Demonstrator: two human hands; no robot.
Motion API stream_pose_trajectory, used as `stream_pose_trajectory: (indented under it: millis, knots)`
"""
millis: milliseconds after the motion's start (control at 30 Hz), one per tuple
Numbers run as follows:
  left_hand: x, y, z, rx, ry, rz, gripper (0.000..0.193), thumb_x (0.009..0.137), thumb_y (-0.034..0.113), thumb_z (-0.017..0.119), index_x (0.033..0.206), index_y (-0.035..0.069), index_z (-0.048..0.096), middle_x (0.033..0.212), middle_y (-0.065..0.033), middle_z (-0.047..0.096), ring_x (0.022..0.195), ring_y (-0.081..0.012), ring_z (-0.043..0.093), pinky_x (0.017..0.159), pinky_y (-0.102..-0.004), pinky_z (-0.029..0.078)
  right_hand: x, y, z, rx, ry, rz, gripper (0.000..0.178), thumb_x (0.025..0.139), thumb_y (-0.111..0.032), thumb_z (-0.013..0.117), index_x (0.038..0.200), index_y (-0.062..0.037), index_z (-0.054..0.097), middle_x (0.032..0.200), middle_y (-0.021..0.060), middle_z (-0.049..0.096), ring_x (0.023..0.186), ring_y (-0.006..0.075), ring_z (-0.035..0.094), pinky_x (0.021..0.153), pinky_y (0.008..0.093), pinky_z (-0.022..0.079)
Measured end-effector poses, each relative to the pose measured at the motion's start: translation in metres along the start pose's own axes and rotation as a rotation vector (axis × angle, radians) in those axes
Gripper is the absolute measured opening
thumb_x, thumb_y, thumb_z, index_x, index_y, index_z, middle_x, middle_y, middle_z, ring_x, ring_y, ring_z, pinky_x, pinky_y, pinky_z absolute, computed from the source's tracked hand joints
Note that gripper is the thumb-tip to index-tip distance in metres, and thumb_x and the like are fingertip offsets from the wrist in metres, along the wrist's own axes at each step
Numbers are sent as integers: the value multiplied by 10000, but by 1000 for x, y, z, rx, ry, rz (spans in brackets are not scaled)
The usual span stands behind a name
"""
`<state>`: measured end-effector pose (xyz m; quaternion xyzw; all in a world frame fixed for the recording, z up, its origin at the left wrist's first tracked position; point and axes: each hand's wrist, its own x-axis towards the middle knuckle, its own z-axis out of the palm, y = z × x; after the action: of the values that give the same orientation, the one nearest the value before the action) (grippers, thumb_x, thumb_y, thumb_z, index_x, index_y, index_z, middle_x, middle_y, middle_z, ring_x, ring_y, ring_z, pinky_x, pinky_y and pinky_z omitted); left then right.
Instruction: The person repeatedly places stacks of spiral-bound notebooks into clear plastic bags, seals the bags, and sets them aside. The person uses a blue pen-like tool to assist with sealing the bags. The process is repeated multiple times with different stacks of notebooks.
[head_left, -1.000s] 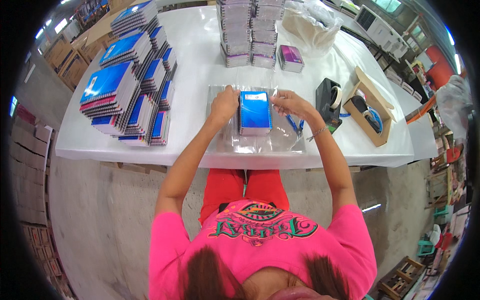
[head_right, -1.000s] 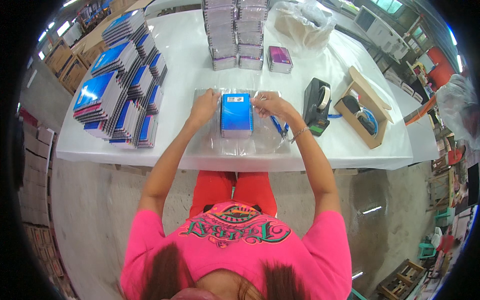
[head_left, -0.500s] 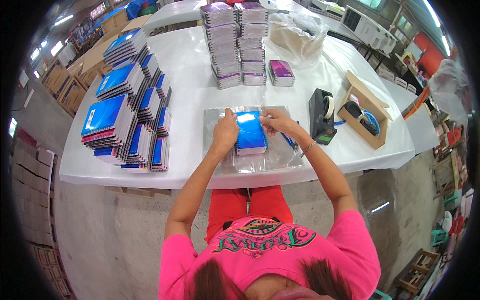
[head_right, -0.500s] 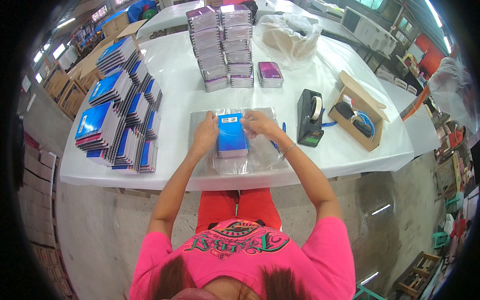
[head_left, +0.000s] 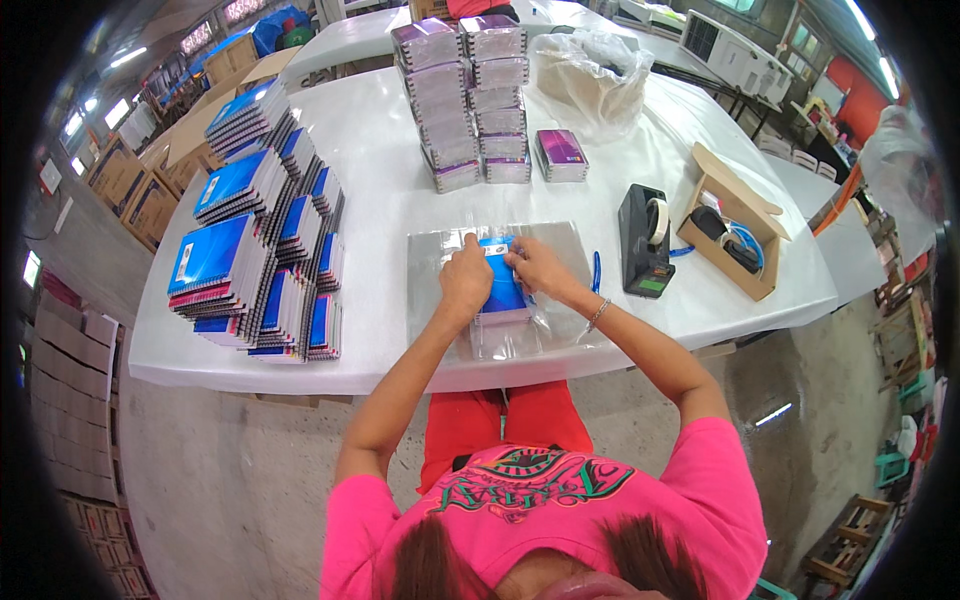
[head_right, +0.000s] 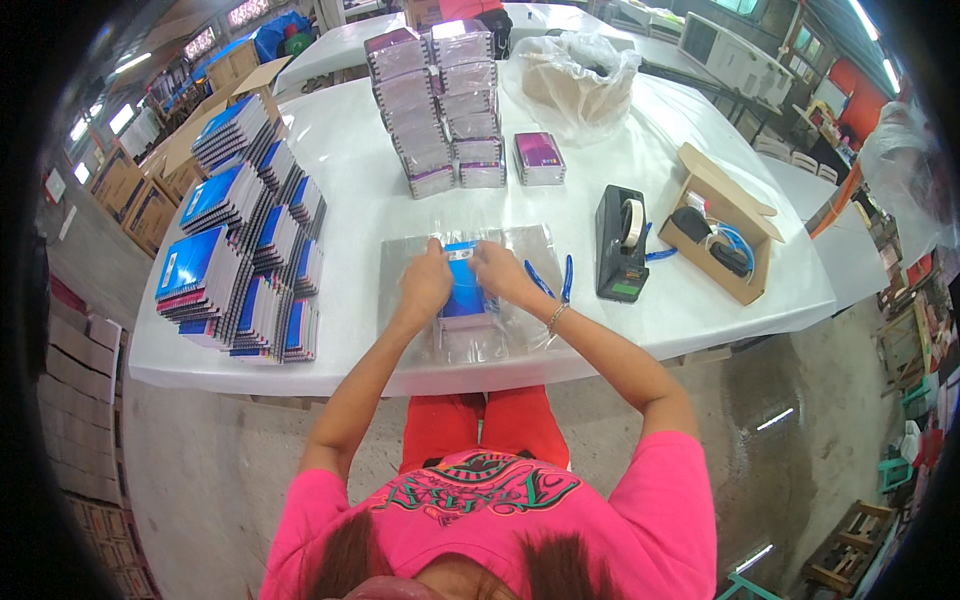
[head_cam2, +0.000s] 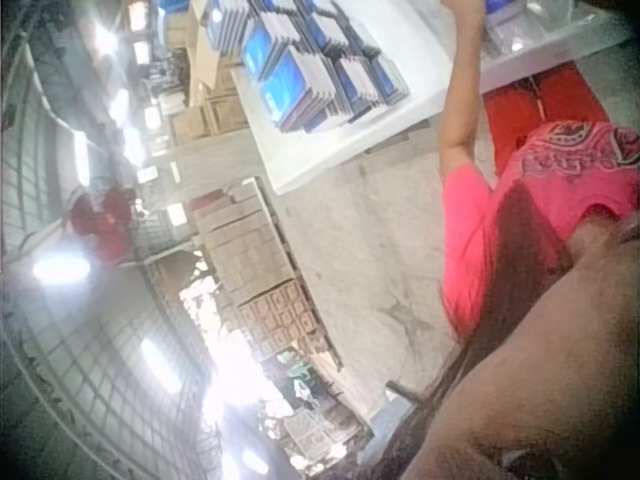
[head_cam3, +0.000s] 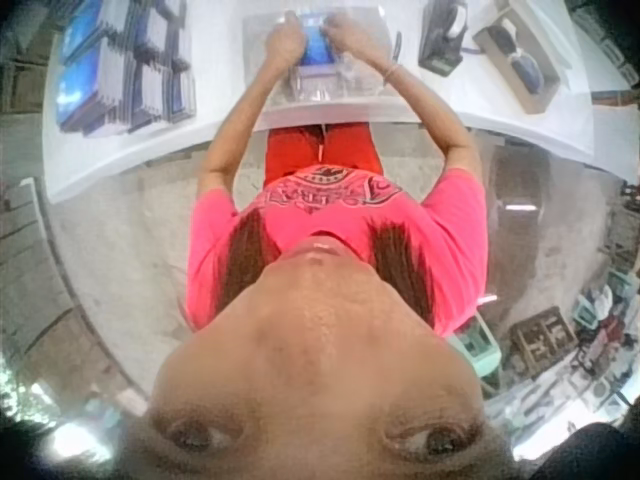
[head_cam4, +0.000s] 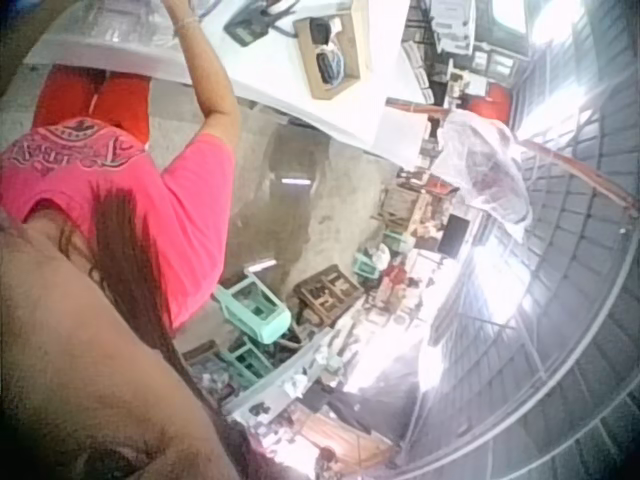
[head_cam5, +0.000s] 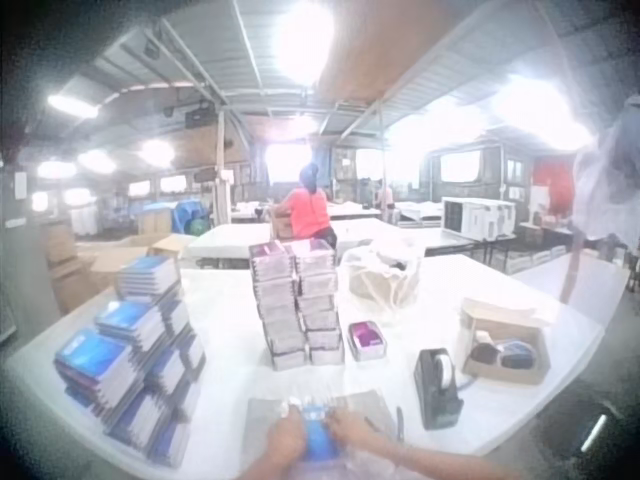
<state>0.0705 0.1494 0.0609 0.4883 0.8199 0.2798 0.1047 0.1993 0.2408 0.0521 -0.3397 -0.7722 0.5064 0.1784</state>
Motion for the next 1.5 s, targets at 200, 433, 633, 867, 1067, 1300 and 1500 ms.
stream_pose_trajectory:
  millis: [200, 433, 633, 867, 1067, 1300, 1500]
  knots:
    - [0, 5, 11, 77, 82, 19, 245, 932, 183, 490, 1081, -8, 524, 846, -284, 655, 817, -463, 645, 725, -550, 494, 8, 9, 14, -250, 164, -167, 151, 902, -109, 552, 882, 41, 544, 624, 139, 587, 497, 210, 600, 450, 350, 461]
    - [-2, 10, 13, 108, 91, 48, 273, 881, 159, 537, 1095, -9, 509, 831, -285, 657, 808, -463, 653, 708, -562, 498, 11, 8, 19, -295, 159, -110, 167, 887, -111, 541, 869, 55, 552, 696, 232, 616, 582, 361, 635, 564, 464, 488]
    - [0, 8, 10, 140, 23, 71, 323, 854, 142, 566, 1113, -30, 477, 847, -273, 666, 820, -452, 664, 731, -539, 522, -4, -7, 22, -471, 234, -153, 197, 870, -171, 529, 912, 16, 574, 820, 279, 640, 807, 471, 628, 723, 556, 489]
    - [22, -2, -4, -116, -268, -40, 310, 876, 156, 485, 1069, -82, 530, 856, -298, 664, 863, -415, 678, 756, -479, 545, 1, 3, 19, -474, 227, -254, 180, 883, -148, 556, 915, 28, 535, 756, 291, 611, 730, 494, 589, 661, 570, 443]
    - [43, -30, -10, 114, -235, 183, 296, 865, 174, 464, 917, -59, 639, 813, -250, 676, 784, -377, 680, 737, -479, 526, -2, -4, 30, -564, 241, -201, 167, 860, -126, 576, 962, 4, 548, 805, 260, 641, 784, 457, 631, 671, 540, 497]
    - [41, -41, -45, -23, -431, 484, 260, 813, 192, 522, 980, 60, 670, 1153, -159, 576, 1123, -334, 539, 940, -411, 433, -4, -5, 28, -575, 259, -147, 178, 860, -144, 588, 973, -8, 572, 797, 249, 648, 774, 442, 643, 682, 531, 507]
    - [20, -54, -50, 36, -329, 614, 354, 749, 273, 664, 1080, 150, 640, 1265, -98, 487, 1254, -327, 428, 1079, -474, 289, -6, -10, 28, -617, 263, -143, 194, 857, -151, 591, 984, -3, 586, 795, 252, 651, 783, 438, 649, 687, 522, 514]
